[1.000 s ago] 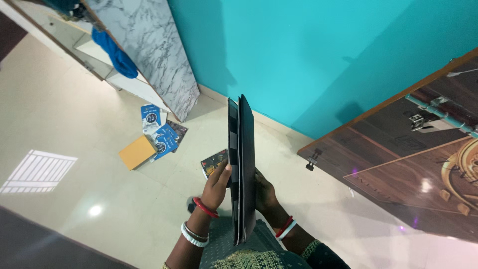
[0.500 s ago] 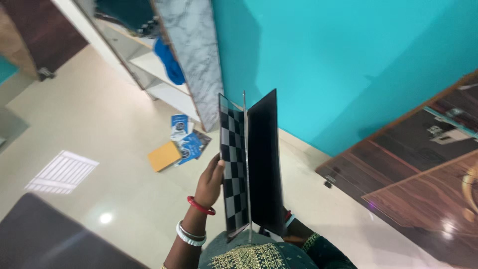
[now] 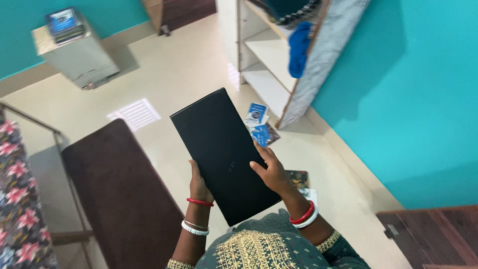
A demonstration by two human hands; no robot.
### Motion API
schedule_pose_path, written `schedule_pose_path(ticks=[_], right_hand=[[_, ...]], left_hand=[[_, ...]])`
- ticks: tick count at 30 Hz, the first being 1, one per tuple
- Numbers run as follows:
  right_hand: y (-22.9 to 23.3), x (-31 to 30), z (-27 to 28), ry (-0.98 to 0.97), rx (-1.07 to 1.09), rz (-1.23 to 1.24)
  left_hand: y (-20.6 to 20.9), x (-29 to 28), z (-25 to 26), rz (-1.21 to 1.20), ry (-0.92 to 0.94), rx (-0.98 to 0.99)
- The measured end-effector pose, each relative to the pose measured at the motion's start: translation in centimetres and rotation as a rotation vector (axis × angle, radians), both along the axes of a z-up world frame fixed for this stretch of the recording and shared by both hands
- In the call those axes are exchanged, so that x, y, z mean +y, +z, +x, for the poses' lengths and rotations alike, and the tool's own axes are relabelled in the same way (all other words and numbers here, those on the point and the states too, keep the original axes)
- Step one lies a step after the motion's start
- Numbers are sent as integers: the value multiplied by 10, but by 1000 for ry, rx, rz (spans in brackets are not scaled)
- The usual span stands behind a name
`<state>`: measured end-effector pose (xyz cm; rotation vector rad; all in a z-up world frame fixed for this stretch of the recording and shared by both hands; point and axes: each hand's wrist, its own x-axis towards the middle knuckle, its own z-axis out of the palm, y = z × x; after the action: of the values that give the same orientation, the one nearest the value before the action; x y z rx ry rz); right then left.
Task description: The person picks up several documents and booklets from the floor and places them onto different pieces of furniture including a small pedestal and inside a white cabinet.
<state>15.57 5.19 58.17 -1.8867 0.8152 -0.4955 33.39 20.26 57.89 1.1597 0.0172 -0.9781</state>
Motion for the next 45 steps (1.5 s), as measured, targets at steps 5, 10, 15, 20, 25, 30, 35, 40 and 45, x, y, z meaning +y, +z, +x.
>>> schedule_pose_path(ticks=[5,10,15,20,25,30,35,40,45], right_hand=[[43,28,43,294,-377,567],[75,39,63,442,-234,398],[84,68,88,597,-248,-145],[93,91,110,570,-164,-387],[84,72,134,510,-166,-240],[66,22,170,574,-185,258],[70,-28,213,699,-207,136],[77,-84,258,798,-192,118],[79,-128,295,845,-148,123]], left_hand=[[-6,47,46,-92,108,46],[-4,64,64,15,189,114],[-15,72,75,-243,192,61],[-17,80,90,-252,274,85],[-16,73,109,-334,306,80],[-19,47,134,-352,356,53],[-13,7,164,-247,456,62],[-13,-40,196,-364,487,50],[-16,-75,220,-351,539,53]])
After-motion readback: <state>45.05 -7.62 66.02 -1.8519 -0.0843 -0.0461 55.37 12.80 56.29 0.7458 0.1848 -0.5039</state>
